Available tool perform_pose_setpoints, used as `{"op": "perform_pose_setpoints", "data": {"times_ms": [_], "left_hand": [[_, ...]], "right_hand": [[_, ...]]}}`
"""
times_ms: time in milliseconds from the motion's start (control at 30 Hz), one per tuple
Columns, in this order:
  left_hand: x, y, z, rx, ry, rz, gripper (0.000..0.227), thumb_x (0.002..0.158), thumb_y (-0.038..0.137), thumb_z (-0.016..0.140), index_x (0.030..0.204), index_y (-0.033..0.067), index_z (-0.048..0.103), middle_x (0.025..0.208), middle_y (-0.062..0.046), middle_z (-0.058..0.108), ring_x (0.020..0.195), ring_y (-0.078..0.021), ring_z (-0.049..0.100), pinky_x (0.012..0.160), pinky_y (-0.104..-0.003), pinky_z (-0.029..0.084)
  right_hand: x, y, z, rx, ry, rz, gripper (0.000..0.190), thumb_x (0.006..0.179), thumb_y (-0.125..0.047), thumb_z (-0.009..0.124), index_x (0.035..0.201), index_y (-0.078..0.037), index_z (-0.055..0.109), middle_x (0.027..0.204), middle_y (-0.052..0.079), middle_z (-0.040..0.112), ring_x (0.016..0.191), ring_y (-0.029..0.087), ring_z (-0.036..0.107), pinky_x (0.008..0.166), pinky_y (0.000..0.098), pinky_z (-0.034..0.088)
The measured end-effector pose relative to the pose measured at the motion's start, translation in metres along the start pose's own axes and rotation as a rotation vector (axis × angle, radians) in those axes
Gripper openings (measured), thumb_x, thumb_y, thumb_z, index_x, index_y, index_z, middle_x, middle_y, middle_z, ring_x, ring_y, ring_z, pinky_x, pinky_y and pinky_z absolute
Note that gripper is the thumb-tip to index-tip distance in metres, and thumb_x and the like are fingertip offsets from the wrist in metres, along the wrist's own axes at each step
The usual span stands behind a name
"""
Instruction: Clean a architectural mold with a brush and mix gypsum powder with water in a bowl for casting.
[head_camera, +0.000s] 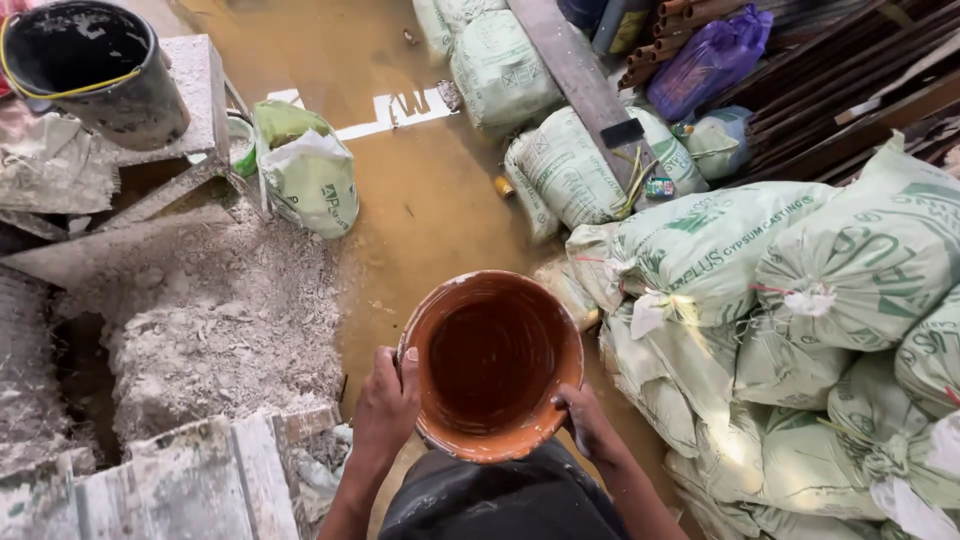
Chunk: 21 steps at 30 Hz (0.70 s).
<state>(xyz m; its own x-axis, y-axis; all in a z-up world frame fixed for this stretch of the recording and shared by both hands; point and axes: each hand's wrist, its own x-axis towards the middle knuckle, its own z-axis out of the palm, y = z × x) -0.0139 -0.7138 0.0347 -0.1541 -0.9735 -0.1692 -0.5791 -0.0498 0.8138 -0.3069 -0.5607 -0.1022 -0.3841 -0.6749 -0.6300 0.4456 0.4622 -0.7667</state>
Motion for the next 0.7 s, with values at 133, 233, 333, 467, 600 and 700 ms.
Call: {"op": "perform_pose_setpoints", "data": {"times_ms": [133,233,333,467,600,700], "left_hand": [[0.04,-0.009,-0.005,0.046,0.01,-0.066,0.036,0.102,0.04,0.048,0.1,0.0052,0.055,0.081,-0.027,0.069,0.081,-0.0504,0.066,0.07,-0.06,0.049],[0.072,-0.017,-0.006,0.089,0.033,-0.143,0.036,0.101,0.042,0.048,0.1,0.0063,0.056,0.082,-0.026,0.07,0.082,-0.0508,0.066,0.071,-0.06,0.049],[0.111,-0.016,-0.008,0.113,0.017,-0.237,0.037,0.1,0.044,0.049,0.101,0.0069,0.055,0.083,-0.025,0.071,0.083,-0.0501,0.067,0.072,-0.059,0.05],[0.189,-0.022,0.004,0.095,0.063,-0.264,0.038,0.099,0.044,0.05,0.101,0.0057,0.054,0.086,-0.027,0.07,0.084,-0.0509,0.066,0.073,-0.06,0.049],[0.289,-0.002,0.017,0.062,0.123,-0.259,0.039,0.1,0.043,0.05,0.1,0.0045,0.054,0.087,-0.029,0.069,0.086,-0.0525,0.065,0.073,-0.06,0.049],[0.373,0.034,0.026,0.032,0.132,-0.267,0.039,0.101,0.043,0.05,0.1,0.0052,0.055,0.089,-0.029,0.07,0.087,-0.0525,0.065,0.074,-0.061,0.048]], "right_hand": [[0.048,-0.011,0.021,-0.041,-0.06,-0.031,0.018,0.078,-0.015,0.06,0.093,-0.005,0.058,0.083,0.006,0.056,0.076,0.017,0.052,0.07,0.0321,0.045],[0.096,-0.024,0.037,-0.107,-0.09,-0.013,0.021,0.079,-0.015,0.061,0.095,-0.003,0.057,0.084,0.007,0.056,0.077,0.017,0.052,0.071,0.0324,0.044],[0.142,-0.053,0.064,-0.139,-0.079,0.046,0.025,0.081,-0.016,0.06,0.101,-0.003,0.054,0.087,0.007,0.056,0.08,0.018,0.051,0.073,0.0328,0.046],[0.217,-0.1,0.106,-0.17,-0.116,0.079,0.029,0.079,-0.017,0.057,0.107,-0.009,0.055,0.087,0.005,0.055,0.078,0.017,0.05,0.071,0.033,0.046],[0.32,-0.144,0.125,-0.168,-0.188,0.058,0.024,0.081,-0.018,0.058,0.102,-0.006,0.054,0.085,0.008,0.054,0.075,0.018,0.051,0.067,0.0343,0.048],[0.398,-0.201,0.133,-0.167,-0.208,0.042,0.024,0.083,-0.019,0.06,0.101,-0.004,0.053,0.086,0.008,0.055,0.075,0.018,0.053,0.068,0.0344,0.048]]}}
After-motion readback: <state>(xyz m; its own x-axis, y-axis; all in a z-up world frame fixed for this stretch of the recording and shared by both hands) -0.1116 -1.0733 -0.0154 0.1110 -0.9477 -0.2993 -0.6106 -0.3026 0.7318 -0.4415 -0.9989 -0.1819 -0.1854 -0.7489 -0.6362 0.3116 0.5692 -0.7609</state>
